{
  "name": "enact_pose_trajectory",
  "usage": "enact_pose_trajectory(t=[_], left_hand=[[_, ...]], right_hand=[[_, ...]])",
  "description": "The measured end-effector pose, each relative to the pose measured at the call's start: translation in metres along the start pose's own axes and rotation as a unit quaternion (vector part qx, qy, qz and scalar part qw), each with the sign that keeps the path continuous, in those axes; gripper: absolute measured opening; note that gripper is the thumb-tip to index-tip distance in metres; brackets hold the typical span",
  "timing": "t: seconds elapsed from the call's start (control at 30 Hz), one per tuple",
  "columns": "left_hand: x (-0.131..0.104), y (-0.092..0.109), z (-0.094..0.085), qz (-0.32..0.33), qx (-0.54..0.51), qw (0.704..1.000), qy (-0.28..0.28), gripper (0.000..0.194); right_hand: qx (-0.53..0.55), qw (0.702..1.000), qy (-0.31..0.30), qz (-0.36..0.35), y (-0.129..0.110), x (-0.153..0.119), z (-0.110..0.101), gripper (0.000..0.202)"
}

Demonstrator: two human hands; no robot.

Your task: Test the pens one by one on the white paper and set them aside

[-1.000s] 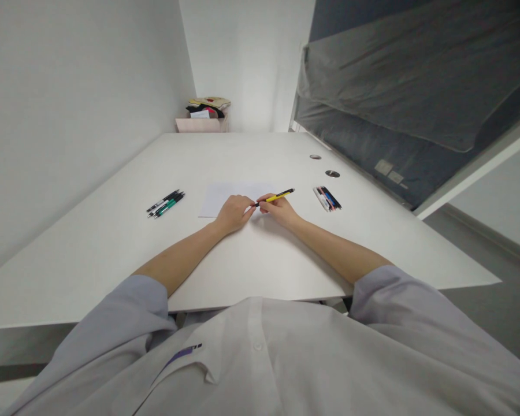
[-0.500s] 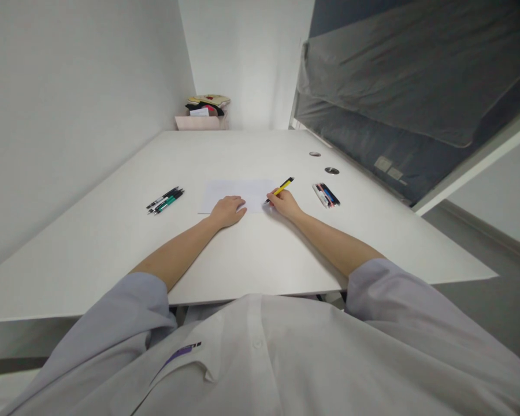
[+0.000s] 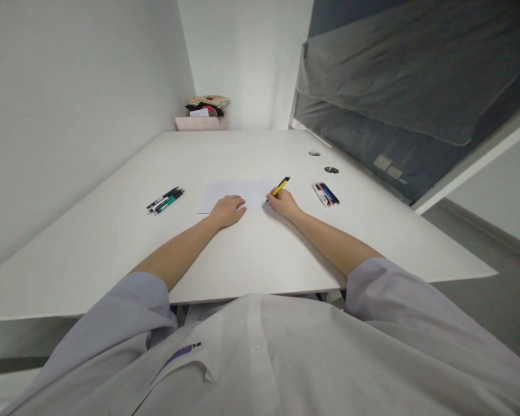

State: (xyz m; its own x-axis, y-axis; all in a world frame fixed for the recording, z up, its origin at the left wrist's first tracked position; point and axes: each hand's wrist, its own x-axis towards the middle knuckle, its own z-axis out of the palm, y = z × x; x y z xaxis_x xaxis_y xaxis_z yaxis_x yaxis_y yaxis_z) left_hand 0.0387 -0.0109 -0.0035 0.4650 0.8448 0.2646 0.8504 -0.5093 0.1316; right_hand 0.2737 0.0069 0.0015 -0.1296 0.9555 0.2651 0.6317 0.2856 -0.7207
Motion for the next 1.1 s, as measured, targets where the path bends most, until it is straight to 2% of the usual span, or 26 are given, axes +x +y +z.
enact_pose_trajectory(t=[0.17, 0.3, 0.4, 0.5, 0.57, 0.73, 0.87, 0.97, 1.1], left_hand=[[0.000, 0.001, -0.001, -0.001, 0.001, 1.000, -0.009, 0.038], [0.001, -0.002, 0.001, 0.002, -0.005, 1.000, -0.003, 0.036], [0.001, -0.002, 0.002, 0.010, -0.011, 1.000, 0.024, 0.034], [0.001, 0.002, -0.001, 0.033, -0.033, 0.996, 0.081, 0.034], [0.001, 0.007, -0.004, 0.055, -0.058, 0.991, 0.109, 0.034], [0.001, 0.020, -0.009, 0.106, -0.076, 0.986, 0.107, 0.031], [0.000, 0.021, -0.011, 0.092, -0.066, 0.988, 0.102, 0.029], [-0.001, 0.017, -0.011, 0.075, -0.057, 0.991, 0.098, 0.028], [0.000, 0.011, -0.009, 0.066, -0.039, 0.993, 0.086, 0.030]], right_hand=[[0.035, 0.999, 0.018, 0.007, 0.005, 0.002, 0.001, 0.016], [0.150, 0.987, 0.057, 0.020, 0.009, 0.004, 0.001, 0.016], [0.215, 0.974, 0.068, 0.004, 0.007, 0.003, 0.000, 0.019], [0.267, 0.963, 0.029, -0.024, -0.002, -0.004, 0.001, 0.022], [0.299, 0.954, -0.025, -0.030, -0.011, -0.009, 0.004, 0.027], [0.321, 0.942, -0.099, -0.023, -0.027, -0.019, 0.013, 0.033], [0.338, 0.937, -0.093, 0.013, -0.031, -0.021, 0.010, 0.040], [0.356, 0.929, -0.076, 0.065, -0.034, -0.019, 0.001, 0.059], [0.351, 0.928, -0.083, 0.087, -0.036, -0.018, -0.011, 0.079]])
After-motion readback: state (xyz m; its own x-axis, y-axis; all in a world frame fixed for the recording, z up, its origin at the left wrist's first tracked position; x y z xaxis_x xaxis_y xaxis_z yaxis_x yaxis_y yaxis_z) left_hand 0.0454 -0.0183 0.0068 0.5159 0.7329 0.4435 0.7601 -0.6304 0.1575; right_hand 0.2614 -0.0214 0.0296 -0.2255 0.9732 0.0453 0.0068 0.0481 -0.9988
